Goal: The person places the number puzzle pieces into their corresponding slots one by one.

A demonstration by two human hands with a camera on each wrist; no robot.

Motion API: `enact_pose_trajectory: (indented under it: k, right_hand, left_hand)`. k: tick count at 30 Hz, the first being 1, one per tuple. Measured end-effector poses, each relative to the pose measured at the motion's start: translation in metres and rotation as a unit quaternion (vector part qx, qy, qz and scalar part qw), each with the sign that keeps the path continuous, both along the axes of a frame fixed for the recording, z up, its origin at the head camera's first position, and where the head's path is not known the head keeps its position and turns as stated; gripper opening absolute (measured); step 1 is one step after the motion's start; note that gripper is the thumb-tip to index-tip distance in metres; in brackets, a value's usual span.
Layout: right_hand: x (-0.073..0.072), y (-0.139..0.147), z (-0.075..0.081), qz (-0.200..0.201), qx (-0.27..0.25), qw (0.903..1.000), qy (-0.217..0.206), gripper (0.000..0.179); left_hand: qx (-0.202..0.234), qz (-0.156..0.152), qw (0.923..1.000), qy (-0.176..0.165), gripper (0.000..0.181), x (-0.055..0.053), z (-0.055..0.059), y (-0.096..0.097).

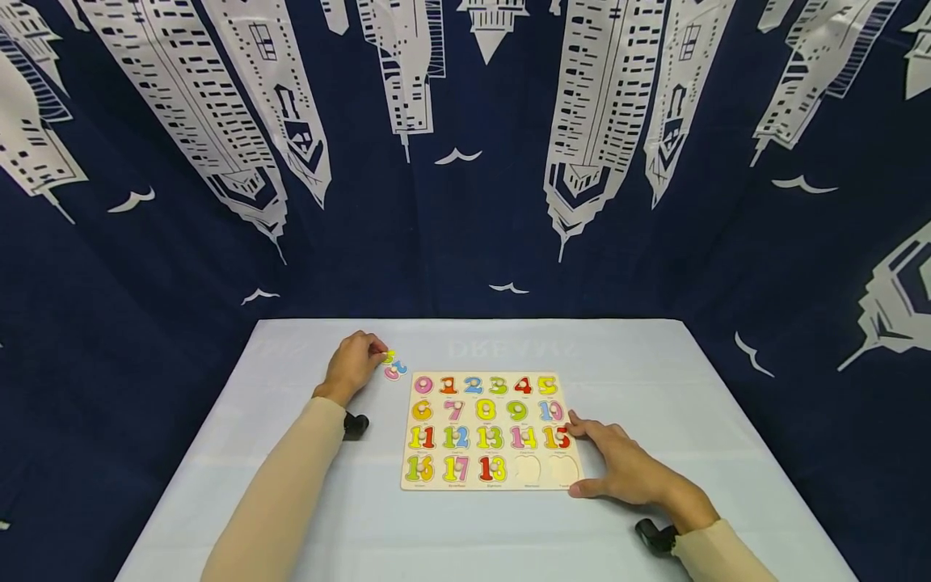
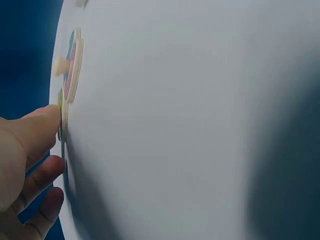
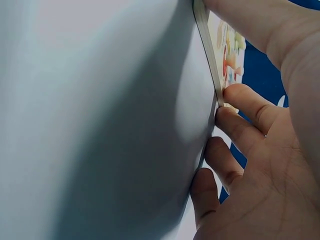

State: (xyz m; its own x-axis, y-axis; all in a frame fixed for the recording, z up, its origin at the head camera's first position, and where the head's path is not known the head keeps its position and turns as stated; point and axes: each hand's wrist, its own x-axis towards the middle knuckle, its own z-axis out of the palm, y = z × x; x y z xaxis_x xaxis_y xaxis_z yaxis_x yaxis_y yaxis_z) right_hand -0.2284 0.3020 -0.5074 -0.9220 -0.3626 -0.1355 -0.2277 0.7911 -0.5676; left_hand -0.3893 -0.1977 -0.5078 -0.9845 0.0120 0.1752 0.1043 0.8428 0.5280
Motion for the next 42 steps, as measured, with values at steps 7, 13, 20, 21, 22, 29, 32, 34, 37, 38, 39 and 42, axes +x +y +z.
enact_pose_trajectory:
  k: [7, 13, 20, 21, 22, 29, 32, 34, 37, 38, 39, 42]
  right_hand:
    - [0.001, 0.001, 0.000, 0.002, -0.003, 1.0000, -0.004, 0.096]
    - [0.000, 0.001, 0.001, 0.006, 0.000, 1.0000, -0.001, 0.096]
    - [0.001, 0.001, 0.002, 0.008, 0.000, 1.0000, -0.001, 0.096]
    - [0.000, 0.001, 0.002, 0.009, 0.001, 1.0000, 0.000, 0.096]
    - [0.000, 0.001, 0.002, 0.009, 0.002, 1.0000, 0.001, 0.097]
    - [0.001, 0.002, 0.001, 0.012, 0.007, 0.9999, 0.006, 0.098]
    - [0.000, 0.002, 0.000, 0.011, 0.006, 0.9999, 0.006, 0.098]
    - [0.000, 0.003, 0.000, 0.014, 0.006, 0.9998, 0.009, 0.098]
    - [0.000, 0.003, 0.000, 0.016, 0.003, 0.9998, 0.008, 0.098]
    - [0.000, 0.003, 0.000, 0.019, 0.003, 0.9998, 0.009, 0.098]
    - [0.000, 0.003, 0.001, 0.019, 0.003, 0.9998, 0.009, 0.098]
    - [0.000, 0.003, 0.001, 0.023, 0.004, 0.9996, 0.014, 0.098]
  left_hand:
    - [-0.022, 0.003, 0.9996, -0.015, 0.019, 0.007, -0.001, -0.011]
    - [-0.009, -0.027, 0.9995, -0.013, 0.017, 0.012, -0.003, -0.018]
    - [-0.006, -0.015, 0.9998, -0.009, 0.010, 0.018, -0.003, -0.020]
    - [-0.005, -0.013, 0.9999, -0.008, 0.010, 0.019, -0.004, -0.020]
    - [-0.005, -0.014, 0.9999, -0.004, 0.010, 0.021, -0.003, -0.020]
    - [0.004, -0.016, 0.9997, 0.015, 0.013, 0.030, 0.001, -0.016]
    - [0.010, -0.024, 0.9993, 0.026, 0.014, 0.034, 0.003, -0.013]
    - [0.012, -0.029, 0.9990, 0.032, 0.015, 0.037, 0.004, -0.011]
    - [0.014, -0.039, 0.9984, 0.039, 0.016, 0.043, 0.006, -0.006]
    - [0.014, -0.043, 0.9982, 0.040, 0.017, 0.045, 0.006, -0.004]
    - [0.015, -0.045, 0.9980, 0.042, 0.017, 0.047, 0.007, -0.002]
    - [0.016, -0.055, 0.9973, 0.047, 0.018, 0.054, 0.008, 0.006]
